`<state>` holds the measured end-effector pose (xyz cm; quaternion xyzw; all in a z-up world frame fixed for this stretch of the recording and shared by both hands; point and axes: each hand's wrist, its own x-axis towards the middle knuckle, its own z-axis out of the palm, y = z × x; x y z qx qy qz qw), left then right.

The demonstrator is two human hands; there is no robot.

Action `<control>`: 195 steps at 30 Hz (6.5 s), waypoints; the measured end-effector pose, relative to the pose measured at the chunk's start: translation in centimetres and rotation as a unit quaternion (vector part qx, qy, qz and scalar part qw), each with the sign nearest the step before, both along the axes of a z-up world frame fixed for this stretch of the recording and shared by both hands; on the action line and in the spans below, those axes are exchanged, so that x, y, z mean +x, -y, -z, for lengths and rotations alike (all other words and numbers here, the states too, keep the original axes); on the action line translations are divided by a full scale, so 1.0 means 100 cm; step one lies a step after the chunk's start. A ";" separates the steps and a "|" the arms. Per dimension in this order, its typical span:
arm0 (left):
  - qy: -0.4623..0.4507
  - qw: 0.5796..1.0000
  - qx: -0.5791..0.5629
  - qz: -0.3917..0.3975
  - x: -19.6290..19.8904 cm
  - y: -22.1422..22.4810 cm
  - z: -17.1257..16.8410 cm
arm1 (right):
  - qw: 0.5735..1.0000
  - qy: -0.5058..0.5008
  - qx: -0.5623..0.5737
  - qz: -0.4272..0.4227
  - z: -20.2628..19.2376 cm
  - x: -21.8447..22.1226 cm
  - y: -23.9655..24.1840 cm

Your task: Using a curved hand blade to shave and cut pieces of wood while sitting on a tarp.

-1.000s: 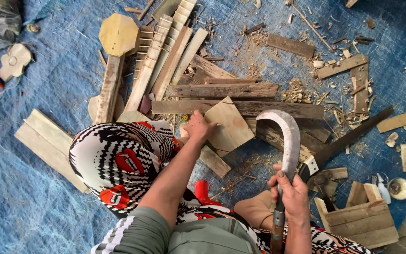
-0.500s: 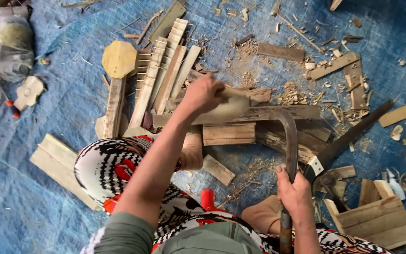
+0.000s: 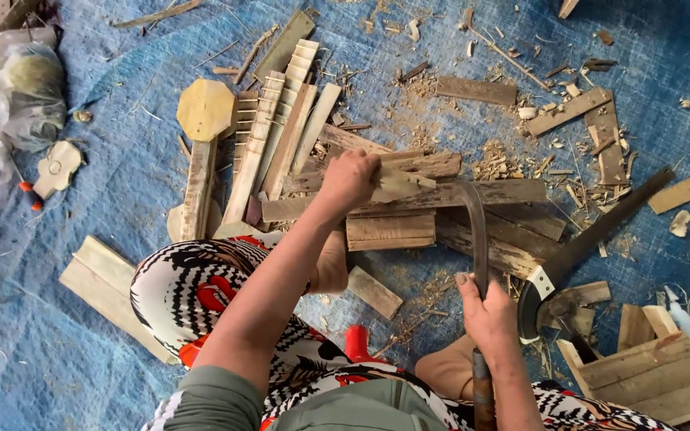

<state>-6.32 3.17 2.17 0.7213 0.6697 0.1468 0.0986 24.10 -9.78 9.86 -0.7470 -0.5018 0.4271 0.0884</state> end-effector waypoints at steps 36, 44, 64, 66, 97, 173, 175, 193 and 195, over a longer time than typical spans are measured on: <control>-0.057 0.997 0.047 0.007 0.020 -0.005 0.060 | 0.992 -0.092 -0.076 -0.036 0.057 -0.068 -0.108; -0.080 0.997 0.008 0.012 0.033 0.001 0.035 | 0.996 -0.051 -0.058 -0.051 0.059 -0.060 -0.100; -0.077 0.992 0.080 0.057 0.037 0.012 0.019 | 0.991 -0.112 -0.060 0.035 0.049 -0.060 -0.086; -0.063 0.994 0.082 0.047 0.034 0.016 0.017 | 0.997 -0.061 -0.045 -0.002 0.063 -0.052 -0.085; -0.026 0.991 0.131 0.019 0.039 0.005 0.071 | 0.995 0.027 -0.074 -0.066 0.055 -0.061 -0.094; -0.013 0.996 0.077 0.048 0.040 0.008 0.062 | 0.985 0.108 -0.050 -0.123 0.094 -0.055 -0.087; -0.038 0.995 0.081 0.053 0.039 0.004 0.054 | 0.982 0.129 -0.054 -0.128 0.073 -0.064 -0.087; -0.012 0.990 0.133 0.039 0.021 0.013 0.077 | 0.995 0.037 0.072 -0.057 -0.030 -0.052 -0.070; 0.004 0.990 0.136 0.045 0.018 0.008 0.080 | 0.671 0.442 0.305 -0.511 0.056 -0.022 -0.084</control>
